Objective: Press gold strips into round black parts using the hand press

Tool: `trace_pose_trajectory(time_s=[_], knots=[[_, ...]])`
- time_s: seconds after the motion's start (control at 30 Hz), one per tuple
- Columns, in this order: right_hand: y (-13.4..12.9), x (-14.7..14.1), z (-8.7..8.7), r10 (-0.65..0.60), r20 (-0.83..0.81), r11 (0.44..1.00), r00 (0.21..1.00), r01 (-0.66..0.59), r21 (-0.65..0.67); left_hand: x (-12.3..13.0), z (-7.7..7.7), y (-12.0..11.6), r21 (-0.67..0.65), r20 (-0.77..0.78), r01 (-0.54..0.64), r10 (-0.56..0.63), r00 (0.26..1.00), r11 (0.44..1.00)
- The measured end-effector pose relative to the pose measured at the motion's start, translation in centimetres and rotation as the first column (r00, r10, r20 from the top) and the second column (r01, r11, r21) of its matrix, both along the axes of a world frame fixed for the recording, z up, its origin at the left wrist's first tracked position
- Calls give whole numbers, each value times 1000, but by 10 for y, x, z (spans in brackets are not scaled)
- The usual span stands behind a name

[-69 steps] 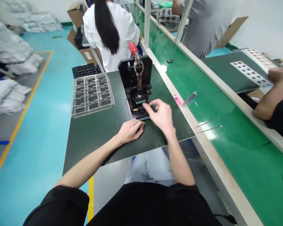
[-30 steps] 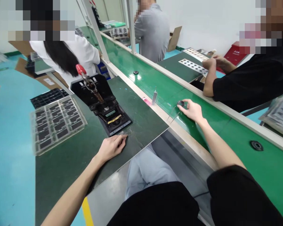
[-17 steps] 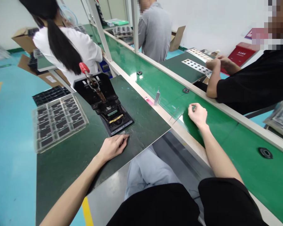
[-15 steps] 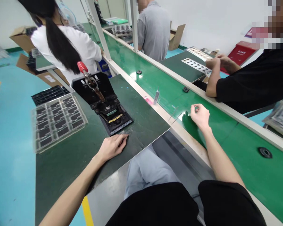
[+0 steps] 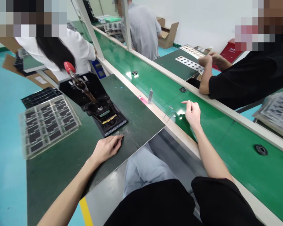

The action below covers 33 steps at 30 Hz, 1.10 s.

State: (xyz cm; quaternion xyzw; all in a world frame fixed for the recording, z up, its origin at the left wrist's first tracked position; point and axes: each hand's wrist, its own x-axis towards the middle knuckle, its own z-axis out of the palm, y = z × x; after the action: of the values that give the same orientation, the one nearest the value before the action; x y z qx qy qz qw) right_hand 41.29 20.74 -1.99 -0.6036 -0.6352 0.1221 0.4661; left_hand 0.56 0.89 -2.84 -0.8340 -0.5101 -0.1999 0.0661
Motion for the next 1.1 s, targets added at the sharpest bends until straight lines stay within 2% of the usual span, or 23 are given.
trace_pose_trajectory(time_s=[0.1, 0.2, 0.37, 0.67, 0.8, 0.9, 1.1], knots=[[-4, -6, 8, 108, -282, 990, 953, -130, -62, -1, -1, 1, -13, 2, -9, 9, 1000, 1000], [-6, -15, 10, 202, -387, 950, 900, -276, -146, -1, 0, 1, -19, 5, -8, 9, 1000, 1000], [-10, -26, 5, 358, -286, 840, 889, -440, -318, -1, 0, 1, -28, 12, -9, 10, 1000, 1000], [-19, -36, 3, 539, -78, 742, 839, -517, -427, 0, 1, 0, -30, 10, -15, 15, 1000, 999], [-21, -37, 5, 515, -120, 748, 849, -514, -420, 0, 1, -1, -24, 4, -23, 23, 1000, 999], [-23, -37, 5, 477, -108, 788, 872, -479, -388, -1, 0, 0, -55, 15, -24, 25, 1000, 998], [-23, -35, 3, 428, 25, 866, 903, -401, -299, 0, -1, 0, -76, 26, -26, 28, 999, 997]])
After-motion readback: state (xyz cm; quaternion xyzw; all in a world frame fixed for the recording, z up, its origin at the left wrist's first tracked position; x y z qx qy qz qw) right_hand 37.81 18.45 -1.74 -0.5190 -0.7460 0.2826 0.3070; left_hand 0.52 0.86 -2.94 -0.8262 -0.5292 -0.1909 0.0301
